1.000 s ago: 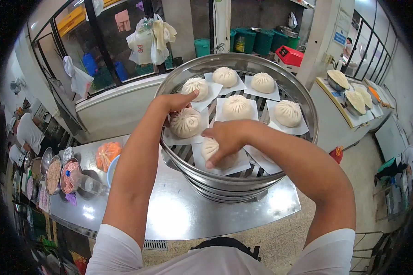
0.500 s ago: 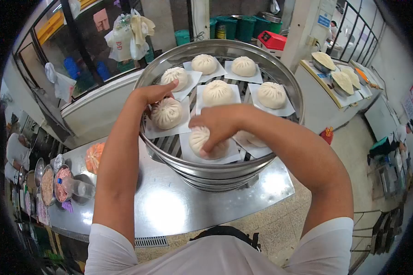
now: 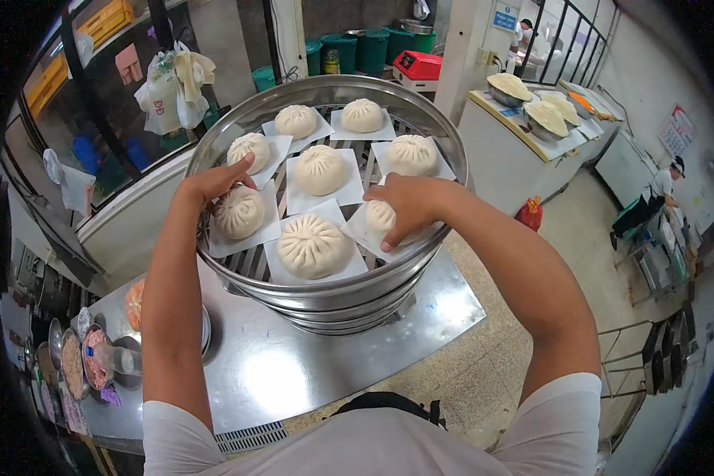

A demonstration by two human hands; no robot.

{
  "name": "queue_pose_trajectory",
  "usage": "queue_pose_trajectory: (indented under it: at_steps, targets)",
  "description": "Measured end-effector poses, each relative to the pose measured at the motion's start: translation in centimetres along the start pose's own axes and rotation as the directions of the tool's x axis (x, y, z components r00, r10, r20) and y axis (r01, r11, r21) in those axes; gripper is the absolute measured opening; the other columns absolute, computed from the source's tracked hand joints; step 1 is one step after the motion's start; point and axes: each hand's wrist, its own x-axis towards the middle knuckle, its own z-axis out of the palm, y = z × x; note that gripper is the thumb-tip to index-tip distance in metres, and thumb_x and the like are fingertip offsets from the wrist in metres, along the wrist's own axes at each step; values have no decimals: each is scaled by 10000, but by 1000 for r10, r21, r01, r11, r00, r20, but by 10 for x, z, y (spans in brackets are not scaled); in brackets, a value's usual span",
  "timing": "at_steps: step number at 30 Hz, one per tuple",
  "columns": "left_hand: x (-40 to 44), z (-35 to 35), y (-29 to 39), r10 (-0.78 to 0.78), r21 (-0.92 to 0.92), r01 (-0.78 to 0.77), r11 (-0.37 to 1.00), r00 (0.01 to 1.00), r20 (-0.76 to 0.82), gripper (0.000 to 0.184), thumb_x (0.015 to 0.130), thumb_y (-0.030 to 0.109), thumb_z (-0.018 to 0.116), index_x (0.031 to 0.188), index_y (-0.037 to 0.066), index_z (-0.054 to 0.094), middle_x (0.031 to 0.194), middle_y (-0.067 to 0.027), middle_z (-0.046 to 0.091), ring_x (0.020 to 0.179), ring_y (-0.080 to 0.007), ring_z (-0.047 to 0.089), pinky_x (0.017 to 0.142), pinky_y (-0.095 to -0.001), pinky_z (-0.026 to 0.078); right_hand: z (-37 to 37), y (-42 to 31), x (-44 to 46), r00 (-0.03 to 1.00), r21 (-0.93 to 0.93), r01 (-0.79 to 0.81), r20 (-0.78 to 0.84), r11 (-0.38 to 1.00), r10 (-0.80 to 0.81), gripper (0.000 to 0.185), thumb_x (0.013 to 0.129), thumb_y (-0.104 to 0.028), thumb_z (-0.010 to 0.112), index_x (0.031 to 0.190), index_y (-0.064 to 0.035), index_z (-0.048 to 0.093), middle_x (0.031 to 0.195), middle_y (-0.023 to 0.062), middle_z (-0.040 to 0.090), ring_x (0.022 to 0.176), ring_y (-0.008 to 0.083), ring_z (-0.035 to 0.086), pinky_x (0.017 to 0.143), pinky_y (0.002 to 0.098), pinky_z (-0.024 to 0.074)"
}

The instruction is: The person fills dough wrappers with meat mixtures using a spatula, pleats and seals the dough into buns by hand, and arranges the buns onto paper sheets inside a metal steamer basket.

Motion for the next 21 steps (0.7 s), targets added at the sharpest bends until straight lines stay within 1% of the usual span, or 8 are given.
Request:
queue_pose_trajectory:
  at_steps: [3,10,12,15,17,18,20,21]
  targets:
    - [-6,4,3,45,62,-41,997,998,-53,888,855,842,280,1113,114,718,1136,-154,648,1013,-250,595,897,-420,466,-2,-3,1,1000,43,14,-9,999,-14,838,612,-352,849,1348,-119,522,1262,209,519,1164,373,547,994,415,445]
    - [0,5,-1,34,-12,-35,999,998,-45,893,859,833,296,1083,82,724,1074,-142,669,978,-232,606,883,-373,470,-14,-7,-6,997,-68,-63,37,996,66,829,655,-455,835,1350,-130,522,1269,219,511,1168,385,540,996,432,442]
    - [1,4,-3,74,7,-73,997,995,-64,891,862,829,298,1067,76,728,1076,-144,667,971,-237,605,885,-369,468,-32,20,5,961,44,-84,-259,995,93,857,677,-520,812,1376,-133,502,1317,233,486,1203,396,521,1015,434,430]
    - [8,3,-8,79,3,-79,997,992,-94,893,864,827,297,1062,71,728,1063,-147,666,957,-239,602,877,-367,468,-51,72,43,925,100,-172,-325,980,196,909,664,-555,806,1400,-132,481,1384,224,453,1262,383,488,1039,430,418]
    - [5,3,-7,91,13,-90,996,990,-106,890,865,825,297,1058,71,729,1068,-148,663,949,-239,602,871,-365,467,-50,95,66,932,37,-328,-150,944,330,968,620,-584,820,1399,-119,484,1347,219,514,1238,359,528,1009,434,450]
    - [3,4,-7,100,19,-98,995,988,-115,888,866,823,297,1055,71,730,1073,-149,660,940,-239,602,866,-364,467,-41,101,73,932,36,-328,-152,944,330,968,620,-584,820,1399,-119,484,1347,219,514,1238,359,528,1009,434,450]
    - [0,2,-2,88,14,-87,996,990,-110,889,865,826,296,1048,73,732,1088,-154,656,952,-243,598,869,-368,464,-25,106,81,890,2,-319,-344,948,300,944,589,-563,836,1361,-119,521,1235,205,608,1127,346,606,939,441,497]
    - [0,4,-3,72,10,-71,997,993,-98,890,863,828,294,1041,74,734,1102,-160,651,965,-247,594,873,-373,461,-25,104,81,892,3,-318,-338,948,300,944,589,-563,836,1361,-119,521,1235,205,608,1127,346,606,939,441,497]
